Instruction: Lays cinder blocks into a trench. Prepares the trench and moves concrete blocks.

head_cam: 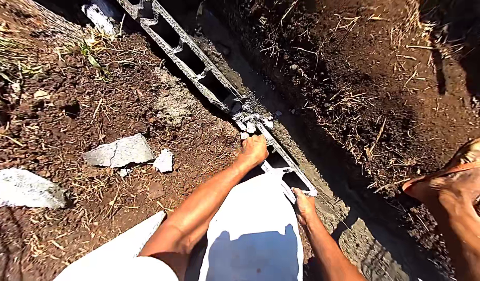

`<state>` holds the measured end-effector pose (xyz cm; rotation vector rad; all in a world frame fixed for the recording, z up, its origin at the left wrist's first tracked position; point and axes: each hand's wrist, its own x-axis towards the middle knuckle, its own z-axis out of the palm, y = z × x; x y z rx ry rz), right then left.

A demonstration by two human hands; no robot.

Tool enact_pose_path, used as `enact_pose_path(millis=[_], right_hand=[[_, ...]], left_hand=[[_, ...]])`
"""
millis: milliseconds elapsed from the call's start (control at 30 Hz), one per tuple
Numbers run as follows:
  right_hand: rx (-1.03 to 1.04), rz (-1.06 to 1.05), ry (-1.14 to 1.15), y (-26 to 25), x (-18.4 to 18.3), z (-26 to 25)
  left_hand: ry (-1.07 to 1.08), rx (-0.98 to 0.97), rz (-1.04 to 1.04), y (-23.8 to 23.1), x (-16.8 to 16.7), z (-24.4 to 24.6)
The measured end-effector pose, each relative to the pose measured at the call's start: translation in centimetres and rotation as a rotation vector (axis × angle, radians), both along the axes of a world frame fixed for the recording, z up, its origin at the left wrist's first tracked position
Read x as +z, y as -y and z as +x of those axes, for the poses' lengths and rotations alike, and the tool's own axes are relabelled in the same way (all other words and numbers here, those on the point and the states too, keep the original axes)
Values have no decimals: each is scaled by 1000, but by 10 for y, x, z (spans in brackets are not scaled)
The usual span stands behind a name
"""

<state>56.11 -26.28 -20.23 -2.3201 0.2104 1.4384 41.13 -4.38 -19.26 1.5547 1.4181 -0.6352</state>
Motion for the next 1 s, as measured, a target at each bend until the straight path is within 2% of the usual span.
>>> enact_pose_path(millis=[167, 267, 333, 400, 433, 500, 633, 767, 800, 833, 900, 933, 1000], right_hand=[[104, -87, 46, -8, 73, -17], [125, -167, 90, -53, 125, -41], [188, -222, 113, -113, 194, -73], [384, -346, -64, -188, 287, -99], [475, -399, -106, -213, 320, -114], [556, -365, -87, -220, 348, -138], [566, -317, -155, -211, 362, -160], [593, -265, -242, -223, 380, -168], [583, -210, -274, -213, 370, -166], [534, -106, -303, -190, 342, -161], [377, 107, -339, -126, 247, -154], [318, 99, -386, -113, 217, -153], [289, -18, -436, -117, 200, -157]], left_hand=[[13, 11, -77, 9, 47, -14], [55, 64, -82, 4, 75, -36], [77, 64, -80, -7, 99, -49], [79, 35, -59, -20, 124, -53], [79, 24, -30, -25, 136, -54], [74, 19, 4, -34, 162, -61], [4, 40, 40, -43, 210, -95], [-126, 19, 83, -51, 233, -129], [-161, 22, 83, -54, 237, -139], [-195, 27, 88, -57, 241, -147], [-277, 29, 94, -64, 250, -161], [-314, 31, 92, -69, 253, -165], [-360, 20, 83, -80, 250, -166]])
